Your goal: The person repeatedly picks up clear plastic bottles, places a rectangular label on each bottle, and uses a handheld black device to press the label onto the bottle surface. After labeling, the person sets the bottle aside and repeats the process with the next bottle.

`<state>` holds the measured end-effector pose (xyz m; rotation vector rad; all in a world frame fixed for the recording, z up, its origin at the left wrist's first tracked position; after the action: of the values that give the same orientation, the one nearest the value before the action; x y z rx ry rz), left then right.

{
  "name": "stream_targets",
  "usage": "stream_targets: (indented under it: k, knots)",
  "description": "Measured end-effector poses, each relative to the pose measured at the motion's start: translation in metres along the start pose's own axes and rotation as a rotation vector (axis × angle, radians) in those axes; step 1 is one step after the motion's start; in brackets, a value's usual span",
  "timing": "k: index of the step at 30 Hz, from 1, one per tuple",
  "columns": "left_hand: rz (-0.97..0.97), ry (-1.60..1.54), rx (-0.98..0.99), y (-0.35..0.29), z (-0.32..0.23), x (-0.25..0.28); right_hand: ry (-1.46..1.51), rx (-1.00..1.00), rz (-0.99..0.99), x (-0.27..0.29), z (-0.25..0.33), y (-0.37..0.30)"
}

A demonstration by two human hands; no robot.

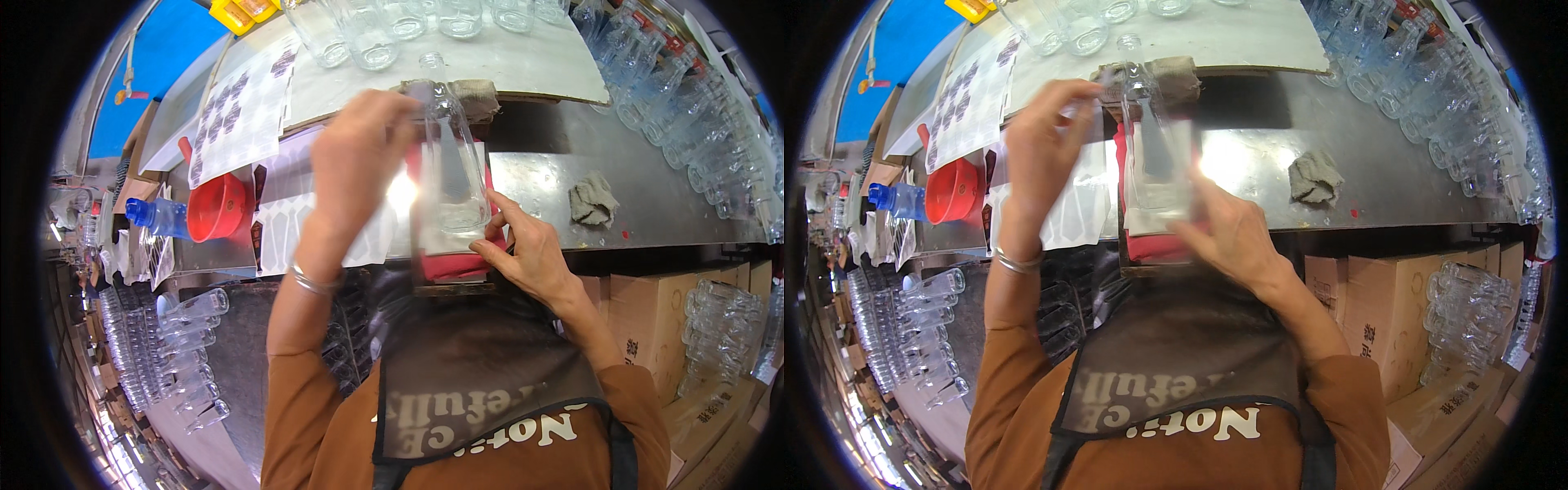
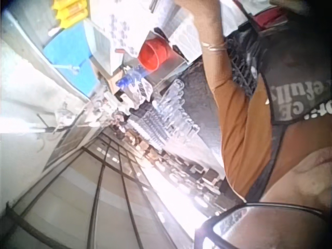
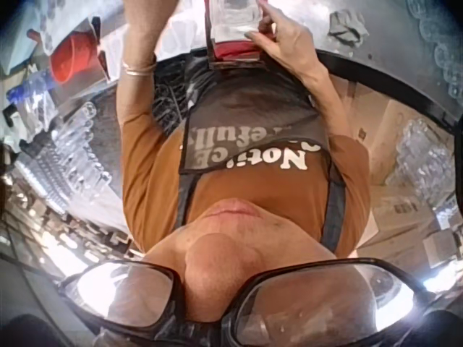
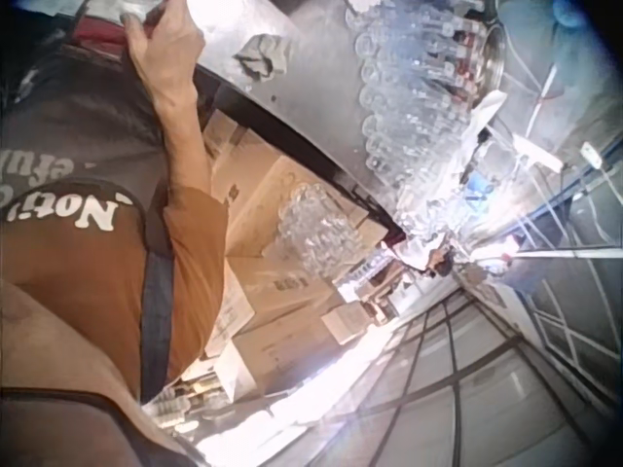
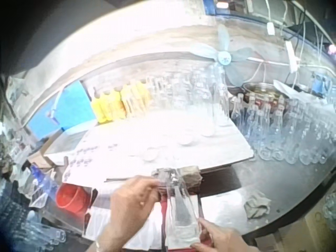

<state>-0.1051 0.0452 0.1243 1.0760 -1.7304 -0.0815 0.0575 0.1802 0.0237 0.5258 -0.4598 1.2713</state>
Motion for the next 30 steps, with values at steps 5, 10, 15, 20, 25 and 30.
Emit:
stream_targets:
  k: [5, 10, 15, 20, 25, 30]
  knots:
    - [0.060, 0.167, -0.124, -0.043, -0.048, -0.040, -0.005, 0.033, -0.030, 0.000, -0.002, 0.001]
    - [0.141, 0.142, -0.080, -0.070, -0.072, -0.039, 0.063, 0.034, -0.014, 0.002, -0.004, 0.004]
    - [0.038, -0.108, -0.070, -0.049, -0.047, -0.024, 0.184, -0.277, 0.141, 0.022, -0.034, 0.025]
    - [0.054, -0.281, 0.058, -0.045, 0.008, -0.054, 0.319, -0.111, 0.016, 0.014, -0.021, 0.077]
    - [0.046, -0.317, 0.095, -0.063, 0.006, -0.062, 0.279, -0.124, 0.092, 0.004, -0.019, 0.069]
    - [0.041, -0.372, 0.080, -0.068, 0.004, -0.063, 0.330, -0.139, 0.056, 0.001, -0.027, 0.062]
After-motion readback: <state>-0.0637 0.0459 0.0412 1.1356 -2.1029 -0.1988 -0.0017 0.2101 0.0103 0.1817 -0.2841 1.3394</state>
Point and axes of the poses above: each hand's wrist, its own y-axis towards the middle knuckle, its own x-axis out of the back of the hand, z = x × y, the point moved 7 cm from there along y, towards the middle knuckle, and after that the axes turned 2 degrees about -x, right-handed, at the moved point
